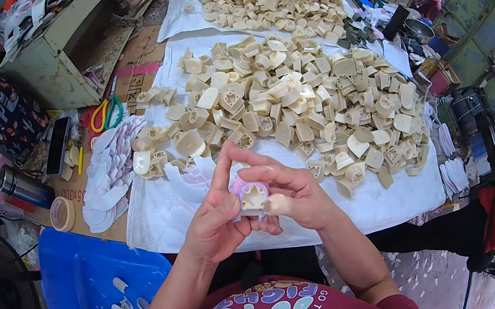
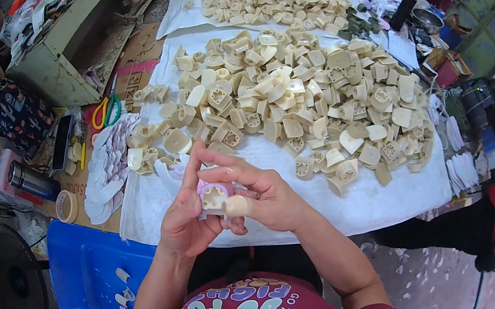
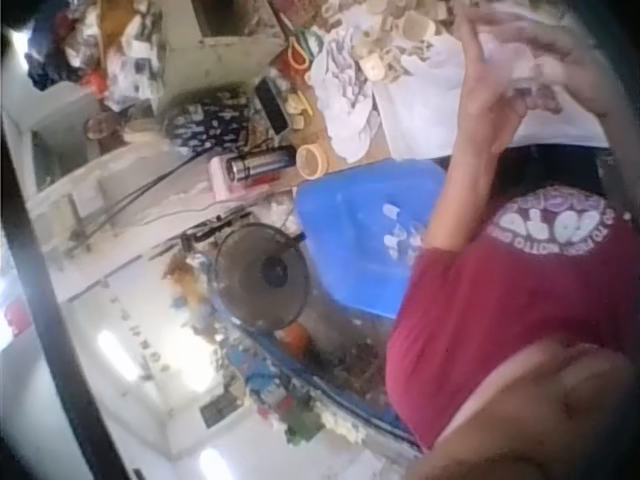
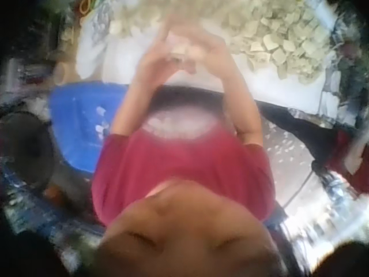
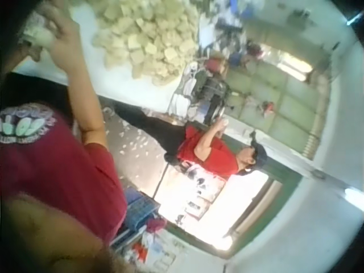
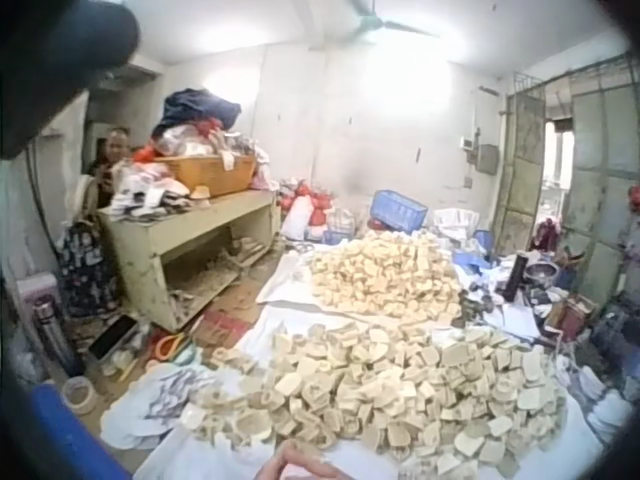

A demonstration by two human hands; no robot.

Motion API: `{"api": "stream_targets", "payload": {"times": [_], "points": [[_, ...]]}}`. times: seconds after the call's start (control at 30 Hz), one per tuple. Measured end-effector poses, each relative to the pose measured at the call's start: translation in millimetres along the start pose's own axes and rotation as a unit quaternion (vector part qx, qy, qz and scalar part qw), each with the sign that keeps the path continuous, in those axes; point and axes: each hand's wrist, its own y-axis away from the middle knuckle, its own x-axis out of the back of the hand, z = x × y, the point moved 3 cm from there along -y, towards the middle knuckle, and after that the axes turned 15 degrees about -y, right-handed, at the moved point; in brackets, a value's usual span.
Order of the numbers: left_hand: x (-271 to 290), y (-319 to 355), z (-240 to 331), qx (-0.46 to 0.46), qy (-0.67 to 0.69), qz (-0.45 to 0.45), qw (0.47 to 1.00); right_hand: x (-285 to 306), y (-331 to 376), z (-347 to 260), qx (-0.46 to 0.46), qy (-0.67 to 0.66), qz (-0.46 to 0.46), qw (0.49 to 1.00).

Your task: The person repeatedly picks up small, beige, rectangular plastic components from a large pile on a table. They wrap each component individually in a small piece of white paper or thin cloth, folding the material around the object, and then place the wrapped item into a blue plastic bin to the left.

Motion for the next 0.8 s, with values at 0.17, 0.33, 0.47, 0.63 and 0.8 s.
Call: {"api": "stream_targets", "payload": {"times": [0.17, 0.33, 0.47, 0.63, 0.8], "points": [[1.4, -2.9, -5.6, 0.039, 0.009, -0.019, 0.999, 26.8, -2.5, 13.0, 0.139, 0.123, -0.031, 0.982], [6.4, -6.1, 9.6, -0.143, -0.486, -0.022, 0.862, 27.3, 3.1, 10.9, 0.133, -0.103, 0.192, 0.967], [-2.6, -6.0, 22.8, -0.261, -0.763, -0.036, 0.591, 39.3, 16.9, 10.2, -0.092, -0.030, 0.205, 0.974], [-1.3, -5.3, 31.6, -0.223, -0.794, -0.031, 0.565, 34.2, 20.5, 7.6, 0.011, 0.205, 0.195, 0.959], [-3.0, -2.3, 33.7, -0.251, -0.770, 0.011, 0.587, 37.2, 21.4, 13.0, 0.007, 0.048, 0.182, 0.982]]}}
